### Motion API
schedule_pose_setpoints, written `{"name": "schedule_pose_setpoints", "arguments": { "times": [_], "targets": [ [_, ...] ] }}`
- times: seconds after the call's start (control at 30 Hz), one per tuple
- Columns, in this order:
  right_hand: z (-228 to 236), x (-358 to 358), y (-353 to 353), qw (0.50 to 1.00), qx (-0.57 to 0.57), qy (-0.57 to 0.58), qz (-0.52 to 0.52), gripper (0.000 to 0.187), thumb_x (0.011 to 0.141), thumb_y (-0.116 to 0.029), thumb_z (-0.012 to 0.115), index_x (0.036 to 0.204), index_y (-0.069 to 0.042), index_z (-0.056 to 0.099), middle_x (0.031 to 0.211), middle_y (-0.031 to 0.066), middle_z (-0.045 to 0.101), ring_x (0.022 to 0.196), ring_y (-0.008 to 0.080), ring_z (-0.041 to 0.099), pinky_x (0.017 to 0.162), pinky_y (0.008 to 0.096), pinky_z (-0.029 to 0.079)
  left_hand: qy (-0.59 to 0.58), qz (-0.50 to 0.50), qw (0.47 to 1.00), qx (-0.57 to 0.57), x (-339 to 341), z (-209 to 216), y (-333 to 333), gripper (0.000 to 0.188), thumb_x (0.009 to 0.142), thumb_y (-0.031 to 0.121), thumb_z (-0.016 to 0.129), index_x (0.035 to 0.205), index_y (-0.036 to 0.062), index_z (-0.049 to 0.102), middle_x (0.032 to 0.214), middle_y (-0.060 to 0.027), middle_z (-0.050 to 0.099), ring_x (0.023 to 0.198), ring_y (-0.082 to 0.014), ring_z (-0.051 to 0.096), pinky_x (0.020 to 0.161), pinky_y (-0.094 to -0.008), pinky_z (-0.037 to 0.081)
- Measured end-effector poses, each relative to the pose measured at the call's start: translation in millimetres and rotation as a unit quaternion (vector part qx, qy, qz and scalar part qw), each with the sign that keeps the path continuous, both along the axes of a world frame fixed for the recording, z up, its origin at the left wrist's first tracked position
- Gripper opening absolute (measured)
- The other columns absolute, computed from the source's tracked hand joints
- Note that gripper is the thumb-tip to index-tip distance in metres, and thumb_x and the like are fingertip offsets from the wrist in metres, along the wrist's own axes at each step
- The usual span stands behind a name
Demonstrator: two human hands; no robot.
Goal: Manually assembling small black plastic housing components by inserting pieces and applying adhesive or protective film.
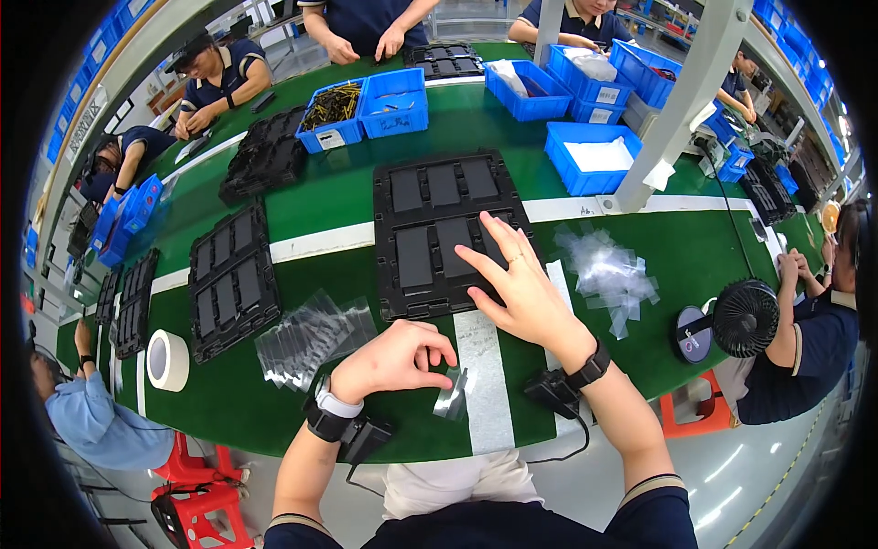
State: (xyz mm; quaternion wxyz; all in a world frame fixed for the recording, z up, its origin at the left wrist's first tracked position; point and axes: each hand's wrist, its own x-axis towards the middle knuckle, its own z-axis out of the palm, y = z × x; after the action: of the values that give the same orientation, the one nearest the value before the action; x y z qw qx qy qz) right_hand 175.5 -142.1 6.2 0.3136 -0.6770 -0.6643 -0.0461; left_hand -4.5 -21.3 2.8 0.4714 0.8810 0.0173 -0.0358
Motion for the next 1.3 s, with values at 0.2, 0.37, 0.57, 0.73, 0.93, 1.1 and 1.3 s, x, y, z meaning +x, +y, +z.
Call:
{"name": "schedule_pose_setpoints", "arguments": {
  "times": [0.2,0.37,0.57,0.73,0.93,1.1,1.3],
  "targets": [
    [3,-4,-5,0.998,-0.015,0.062,0.019,0.033,0.078,-0.014,0.061,0.109,-0.009,0.054,0.102,0.0127,0.055,0.100,0.0286,0.051,0.085,0.0397,0.040,-0.023,0.033,0.999,0.009,2,-3,-9,0.013,0.067,0.009,0.074,0.077,0.0046,0.066,0.063,-0.0017,0.054,0.048,-0.0071,0.050,0.046,-0.0212,0.041],
    [13,-12,-5,0.957,-0.069,0.280,0.013,0.034,0.080,-0.013,0.059,0.112,-0.006,0.048,0.069,0.0057,0.060,0.064,0.0176,0.058,0.063,0.0293,0.043,-0.145,0.246,0.958,-0.002,5,1,-12,0.010,0.071,0.007,0.070,0.076,0.0018,0.064,0.068,-0.0013,0.054,0.053,-0.0040,0.052,0.046,-0.0177,0.040],
    [2,-17,-4,0.909,-0.007,0.406,0.091,0.032,0.079,-0.003,0.059,0.107,-0.003,0.045,0.073,0.0046,0.062,0.065,0.0124,0.059,0.061,0.0237,0.044,-0.166,0.309,0.918,-0.183,9,-8,-13,0.017,0.079,0.006,0.065,0.091,-0.0008,0.055,0.080,-0.0017,0.056,0.066,-0.0064,0.056,0.058,-0.0188,0.046],
    [7,-15,-4,0.910,0.000,0.394,0.128,0.009,0.078,-0.003,0.060,0.086,0.000,0.056,0.076,0.0055,0.062,0.071,0.0128,0.059,0.065,0.0249,0.046,-0.140,0.197,0.913,-0.330,5,-5,-12,0.007,0.083,0.002,0.058,0.088,-0.0012,0.055,0.083,-0.0045,0.059,0.076,-0.0118,0.059,0.070,-0.0235,0.048],
    [9,-15,-4,0.907,-0.036,0.400,0.128,0.009,0.078,-0.005,0.062,0.083,0.001,0.060,0.079,0.0051,0.063,0.073,0.0116,0.059,0.068,0.0252,0.047,-0.146,0.191,0.915,-0.324,7,-6,-12,0.008,0.083,0.002,0.059,0.089,-0.0023,0.057,0.085,-0.0052,0.060,0.080,-0.0128,0.060,0.075,-0.0253,0.049],
    [4,-11,-4,0.904,-0.076,0.404,0.122,0.005,0.079,-0.005,0.061,0.081,0.000,0.061,0.078,0.0044,0.062,0.073,0.0098,0.057,0.070,0.0244,0.046,-0.145,0.202,0.921,-0.298,8,-11,-14,0.012,0.082,0.007,0.062,0.089,-0.0023,0.059,0.083,-0.0044,0.062,0.078,-0.0097,0.061,0.072,-0.0220,0.048],
    [14,61,-16,0.933,0.182,0.266,-0.159,0.007,0.079,-0.006,0.060,0.078,0.000,0.060,0.070,0.0053,0.062,0.069,0.0088,0.059,0.062,0.0223,0.046,-0.042,0.160,0.973,-0.163,9,-7,-22,0.013,0.078,0.008,0.066,0.086,-0.0001,0.061,0.072,-0.0039,0.064,0.058,-0.0064,0.057,0.054,-0.0199,0.046]
  ]
}}
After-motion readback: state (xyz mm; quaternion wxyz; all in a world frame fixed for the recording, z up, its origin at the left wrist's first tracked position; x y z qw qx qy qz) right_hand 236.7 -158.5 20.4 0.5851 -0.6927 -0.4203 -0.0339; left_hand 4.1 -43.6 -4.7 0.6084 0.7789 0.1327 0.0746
